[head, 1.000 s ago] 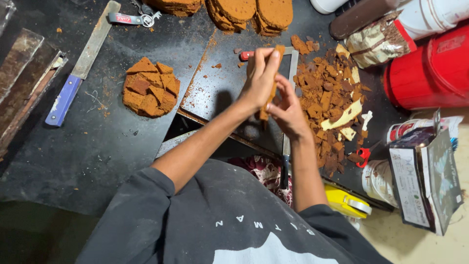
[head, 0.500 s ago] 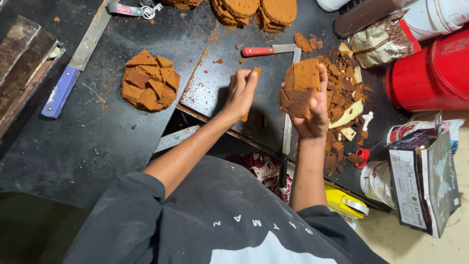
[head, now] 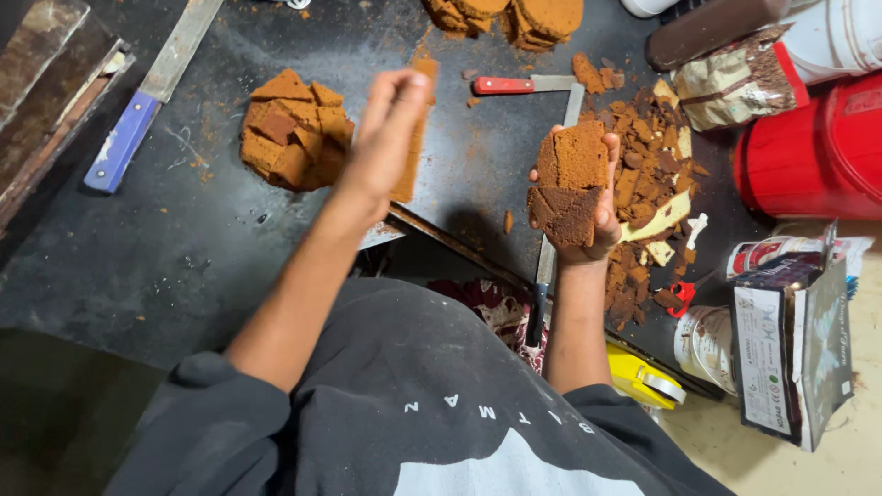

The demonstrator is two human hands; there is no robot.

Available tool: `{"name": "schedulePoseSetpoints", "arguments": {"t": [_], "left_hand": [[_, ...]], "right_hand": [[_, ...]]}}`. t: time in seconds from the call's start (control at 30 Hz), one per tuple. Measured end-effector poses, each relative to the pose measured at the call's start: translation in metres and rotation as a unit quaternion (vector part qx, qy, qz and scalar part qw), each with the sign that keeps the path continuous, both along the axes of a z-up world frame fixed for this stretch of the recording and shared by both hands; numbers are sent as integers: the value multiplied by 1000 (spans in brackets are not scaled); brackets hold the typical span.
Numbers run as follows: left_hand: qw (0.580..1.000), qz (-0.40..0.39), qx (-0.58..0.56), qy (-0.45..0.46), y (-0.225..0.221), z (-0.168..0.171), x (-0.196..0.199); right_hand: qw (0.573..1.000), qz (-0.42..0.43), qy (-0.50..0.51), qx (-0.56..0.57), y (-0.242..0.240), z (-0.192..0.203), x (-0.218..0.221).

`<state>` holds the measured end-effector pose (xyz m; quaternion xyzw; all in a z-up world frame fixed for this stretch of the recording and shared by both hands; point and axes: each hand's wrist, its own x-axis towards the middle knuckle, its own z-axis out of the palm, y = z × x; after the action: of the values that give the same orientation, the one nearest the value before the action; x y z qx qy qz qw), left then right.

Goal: The person cuts and breaks round brown cake pieces into smaller triangular and irregular scraps by hand and with a knife on a workbench.

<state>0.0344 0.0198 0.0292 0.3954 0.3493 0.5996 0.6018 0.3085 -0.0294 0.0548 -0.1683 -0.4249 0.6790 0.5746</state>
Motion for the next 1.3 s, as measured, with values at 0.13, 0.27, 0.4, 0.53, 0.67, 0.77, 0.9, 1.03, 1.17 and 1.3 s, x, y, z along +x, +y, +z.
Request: {"name": "schedulePoseSetpoints", "arguments": {"t": [0.13,0.27,0.4,0.53,0.67,0.77,0.9,1.03,1.17,1.3], "left_hand": [[996,67,-55,-17,-23,-5,-78],[974,218,-47,48,-46,-23,-128],[919,321,-34,228,-65,-18,-147],[901,311,-72,295,-56,-19,-140],[872,301,-87,376,-45,-21,-133],[865,287,-117,395,-37,-23,-129],[855,285,-103,421,-30,-26,-123],[841,291,-103,445,-28,-29,-117],[849,304,-72,426,-31,-35,-121],[890,271,-120,346,-47,-36,-130]], "right_hand": [[1000,24,-16,-2,9,-2,-11],[995,15,-98,-19,20,-4,-26],[979,57,-191,-35,21,2,-53],[959,62,-274,-27,30,-5,-69],[948,66,-310,-9,36,-5,-82],[945,92,-313,-2,38,2,-91],[915,100,-390,10,43,15,-113],[853,127,-495,104,56,28,-139],[782,136,-573,203,72,40,-167],[755,148,-614,176,91,48,-187]]}}
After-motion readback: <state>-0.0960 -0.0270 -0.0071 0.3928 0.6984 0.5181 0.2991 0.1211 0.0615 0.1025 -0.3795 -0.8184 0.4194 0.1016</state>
